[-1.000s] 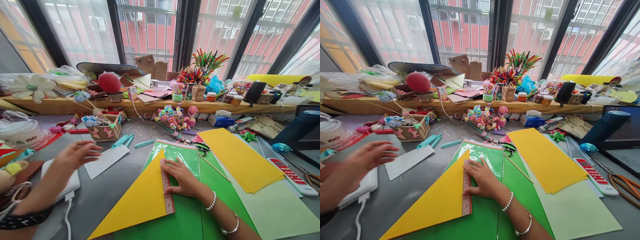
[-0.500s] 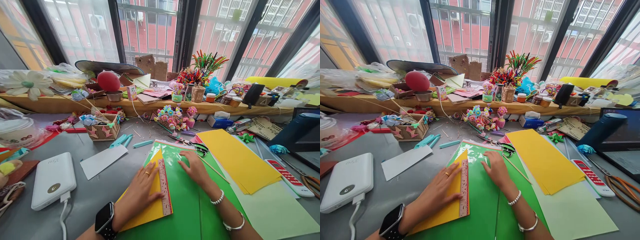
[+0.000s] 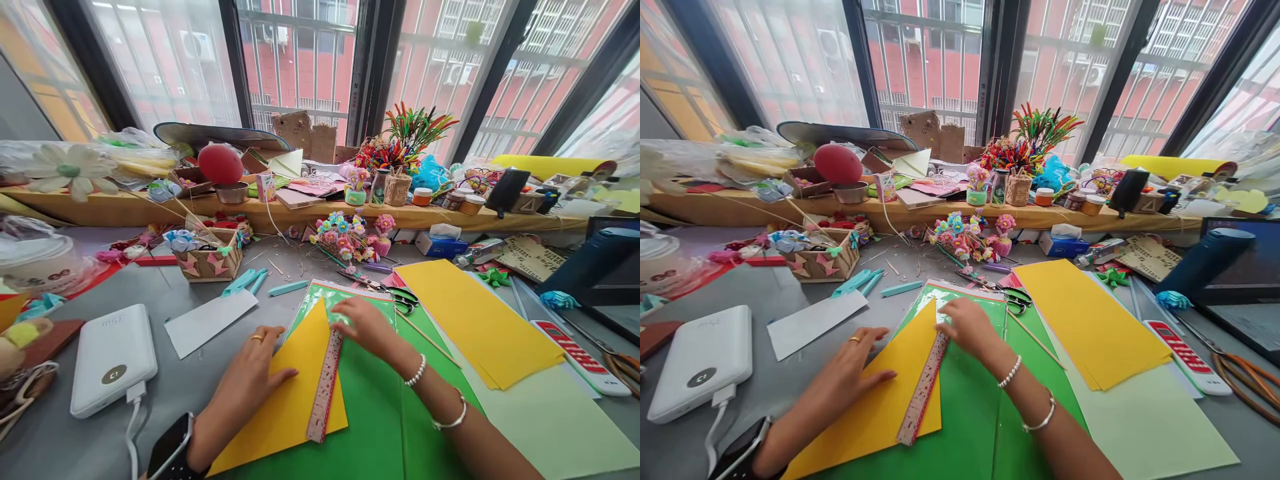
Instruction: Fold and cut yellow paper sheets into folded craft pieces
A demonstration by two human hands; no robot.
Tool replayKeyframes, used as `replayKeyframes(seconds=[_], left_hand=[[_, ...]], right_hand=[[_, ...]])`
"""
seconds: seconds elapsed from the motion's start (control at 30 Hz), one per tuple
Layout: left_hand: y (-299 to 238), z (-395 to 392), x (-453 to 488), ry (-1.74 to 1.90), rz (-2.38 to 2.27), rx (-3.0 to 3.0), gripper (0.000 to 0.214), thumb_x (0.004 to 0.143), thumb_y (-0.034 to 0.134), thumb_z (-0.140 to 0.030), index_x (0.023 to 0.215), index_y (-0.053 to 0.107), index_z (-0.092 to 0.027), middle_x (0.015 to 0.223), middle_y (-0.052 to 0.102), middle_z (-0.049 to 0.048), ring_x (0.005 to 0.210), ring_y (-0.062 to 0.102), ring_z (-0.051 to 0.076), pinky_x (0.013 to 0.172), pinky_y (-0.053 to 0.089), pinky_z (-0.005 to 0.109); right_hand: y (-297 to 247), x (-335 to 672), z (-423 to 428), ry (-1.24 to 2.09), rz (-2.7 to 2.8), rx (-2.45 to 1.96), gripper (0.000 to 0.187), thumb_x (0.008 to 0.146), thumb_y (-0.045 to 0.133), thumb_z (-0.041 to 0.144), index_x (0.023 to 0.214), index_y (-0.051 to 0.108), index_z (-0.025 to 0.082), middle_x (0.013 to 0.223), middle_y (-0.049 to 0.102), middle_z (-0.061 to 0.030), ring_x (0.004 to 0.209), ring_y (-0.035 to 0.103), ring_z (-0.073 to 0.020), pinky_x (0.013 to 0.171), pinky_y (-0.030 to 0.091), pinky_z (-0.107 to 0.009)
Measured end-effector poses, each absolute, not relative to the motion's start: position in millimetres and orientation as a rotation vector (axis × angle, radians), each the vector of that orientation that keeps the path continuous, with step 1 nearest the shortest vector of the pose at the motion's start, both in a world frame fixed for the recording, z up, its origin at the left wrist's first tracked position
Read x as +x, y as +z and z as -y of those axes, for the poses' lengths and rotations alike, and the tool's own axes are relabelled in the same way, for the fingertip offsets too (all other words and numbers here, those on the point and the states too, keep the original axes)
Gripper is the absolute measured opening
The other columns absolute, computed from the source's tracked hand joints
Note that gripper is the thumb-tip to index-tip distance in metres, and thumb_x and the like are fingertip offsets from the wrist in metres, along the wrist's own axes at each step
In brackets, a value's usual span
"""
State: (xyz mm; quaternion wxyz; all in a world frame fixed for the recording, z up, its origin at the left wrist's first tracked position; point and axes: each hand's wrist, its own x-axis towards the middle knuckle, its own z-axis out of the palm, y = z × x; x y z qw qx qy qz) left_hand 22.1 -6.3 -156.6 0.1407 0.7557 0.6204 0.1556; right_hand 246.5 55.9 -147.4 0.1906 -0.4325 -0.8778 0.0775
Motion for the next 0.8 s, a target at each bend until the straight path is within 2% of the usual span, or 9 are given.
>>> replayKeyframes(seconds=[0.07,0.13,0.2,0.37,0.47,0.57,0.63,0.7,0.8], left_hand=[[-151.2,7.3,13.4,0.38,-1.847,2.039,0.041,0.066,0.057,-0.039,0.099,0.046,-0.018,0.095,0.056,0.0082,0.089,0.055,0.026,0.074,0.044,0.038],[-145.8,8.3,7.2,0.277,-1.832,1.938,0.034,0.064,0.057,-0.041,0.087,0.047,-0.018,0.08,0.057,0.0038,0.076,0.056,0.024,0.065,0.042,0.033],[-141.9,9.0,4.3,0.216,-1.796,1.895,0.027,0.064,0.055,-0.04,0.079,0.048,-0.019,0.069,0.057,0.0009,0.065,0.056,0.021,0.057,0.039,0.029],[-137.3,8.2,4.8,0.22,-1.706,1.812,0.021,0.063,0.054,-0.038,0.068,0.049,-0.018,0.062,0.057,-0.0002,0.06,0.053,0.019,0.051,0.034,0.026],[-134.3,6.5,-1.7,0.248,-1.648,1.775,0.022,0.063,0.053,-0.04,0.062,0.05,-0.018,0.059,0.055,-0.0007,0.058,0.051,0.017,0.051,0.033,0.024],[-127.8,5.1,-18.0,0.289,-1.664,1.782,0.027,0.063,0.053,-0.045,0.06,0.051,-0.018,0.057,0.055,-0.0012,0.057,0.05,0.017,0.05,0.032,0.024],[-120.4,5.1,-30.6,0.326,-1.722,1.781,0.029,0.065,0.052,-0.048,0.061,0.052,-0.019,0.057,0.056,-0.0013,0.058,0.052,0.018,0.051,0.033,0.024],[-110.4,6.0,-40.5,0.393,-1.77,1.752,0.03,0.067,0.049,-0.049,0.064,0.052,-0.02,0.06,0.06,-0.002,0.062,0.054,0.018,0.054,0.035,0.023],[-93.1,9.6,-48.0,0.481,-1.952,1.701,0.027,0.068,0.049,-0.048,0.071,0.054,-0.022,0.066,0.064,-0.0053,0.067,0.057,0.018,0.058,0.036,0.021]], right_hand=[[-150.3,237.2,-40.0,0.258,2.591,-1.065,0.044,0.074,0.054,0.046,0.11,0.055,0.021,0.118,0.055,-0.0059,0.109,0.047,-0.0214,0.094,0.035,-0.035],[-157.2,233.8,-26.4,0.253,2.685,-0.99,0.068,0.071,0.049,0.057,0.127,0.039,0.019,0.136,0.033,-0.0107,0.125,0.025,-0.0298,0.1,0.017,-0.052],[-164.4,235.8,-19.2,0.27,2.717,-1.059,0.083,0.069,0.044,0.063,0.134,0.025,0.016,0.141,0.02,-0.0131,0.129,0.01,-0.0321,0.1,0.009,-0.056],[-172.5,250.0,-26.6,0.226,2.596,-1.38,0.097,0.061,0.047,0.069,0.136,0.017,0.015,0.143,0.013,-0.0128,0.13,0.004,-0.0313,0.101,0.007,-0.055],[-175.2,262.5,-37.8,0.078,2.425,-1.523,0.086,0.065,0.05,0.062,0.133,0.025,0.015,0.14,0.022,-0.0133,0.129,0.013,-0.0295,0.1,0.016,-0.052],[-176.8,284.3,-52.4,-0.048,2.262,-1.623,0.06,0.077,0.046,0.046,0.127,0.038,0.013,0.134,0.035,-0.014,0.125,0.026,-0.0281,0.098,0.024,-0.047],[-175.5,303.6,-63.3,-0.094,2.168,-1.701,0.039,0.084,0.038,0.031,0.113,0.051,0.009,0.12,0.05,-0.017,0.117,0.038,-0.0279,0.095,0.029,-0.044],[-172.4,323.5,-72.9,-0.12,2.103,-1.762,0.031,0.084,0.036,0.022,0.095,0.062,0.01,0.102,0.06,-0.0165,0.102,0.049,-0.0262,0.09,0.035,-0.04],[-167.2,346.8,-80.0,-0.137,2.059,-1.823,0.025,0.079,0.042,0.02,0.081,0.066,0.014,0.087,0.063,-0.0132,0.089,0.054,-0.0254,0.078,0.041,-0.037]])
